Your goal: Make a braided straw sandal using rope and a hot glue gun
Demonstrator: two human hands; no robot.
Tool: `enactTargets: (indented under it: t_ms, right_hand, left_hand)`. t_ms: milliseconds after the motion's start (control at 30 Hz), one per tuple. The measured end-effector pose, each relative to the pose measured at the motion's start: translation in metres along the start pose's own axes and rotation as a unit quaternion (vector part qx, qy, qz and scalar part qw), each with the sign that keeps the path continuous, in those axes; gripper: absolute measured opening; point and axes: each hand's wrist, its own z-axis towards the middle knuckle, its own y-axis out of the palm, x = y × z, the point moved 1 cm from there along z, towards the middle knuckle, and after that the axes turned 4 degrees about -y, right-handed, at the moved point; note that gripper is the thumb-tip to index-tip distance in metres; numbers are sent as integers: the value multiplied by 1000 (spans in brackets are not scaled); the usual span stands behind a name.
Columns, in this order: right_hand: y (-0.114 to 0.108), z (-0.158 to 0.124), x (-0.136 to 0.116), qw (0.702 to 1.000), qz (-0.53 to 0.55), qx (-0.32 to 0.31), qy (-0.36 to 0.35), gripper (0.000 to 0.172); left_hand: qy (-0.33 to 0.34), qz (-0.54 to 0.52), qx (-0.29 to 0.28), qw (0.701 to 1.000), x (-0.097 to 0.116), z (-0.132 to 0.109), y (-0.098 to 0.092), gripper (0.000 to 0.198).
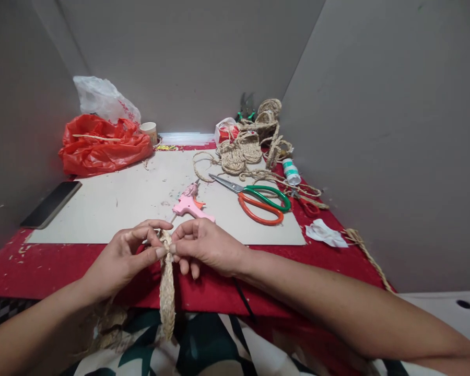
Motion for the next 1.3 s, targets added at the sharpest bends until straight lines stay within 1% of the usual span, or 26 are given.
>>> enactTargets:
  t_ms: [100,167,267,333,533,633,800,900,1000,1100,1200,1267,1300]
  right_hand:
    - [-2,0,-2,1000,-9,-12,6,29]
    - [-3,-1,-3,1000,-12,-16,6,28]
    - [-2,0,-5,1000,-11,-16,12,26]
    - [-2,0,-6,1000,-10,-14,15,24]
    - [-1,2,-4,1000,-9,-10,21,15]
    - [0,2,-2,999,-25,-6,22,13]
    - [2,2,0,998,-54,22,31,15]
    - [4,2,1,997,-68,29,34,13]
    - [6,2,2,995,-91,39,18,12]
    - [9,2,1,986,-153,65,-26,14]
    - [11,0,2,960,-250,97,-82,14]
    - [11,-2,1,950,-274,103,-110,11]
    - [10,-3,0,953,-264,96,-115,10]
  left_hand:
    - [-38,-35,-10,999,0,2,1,19]
    - [-47,-67,-8,997,0,3,1,19]
    - [-52,-106,-13,993,1,6,-1,26]
    - [-57,-106,-34,992,2,9,-3,28]
    - [-103,-120,-124,980,0,18,-8,27]
    - [-97,-110,-137,980,-2,19,-8,27]
    - [-80,-110,-153,979,-6,18,-6,26]
    - [-77,-105,-147,981,-6,17,-3,26]
    - [-78,-84,-121,986,-6,17,1,27]
    - [-63,-60,-91,992,-6,15,6,27]
    - [-44,-36,-65,996,-7,13,8,25]
    - [-43,-24,-53,997,-7,13,9,22]
    - [-45,-18,-47,998,-6,12,8,20]
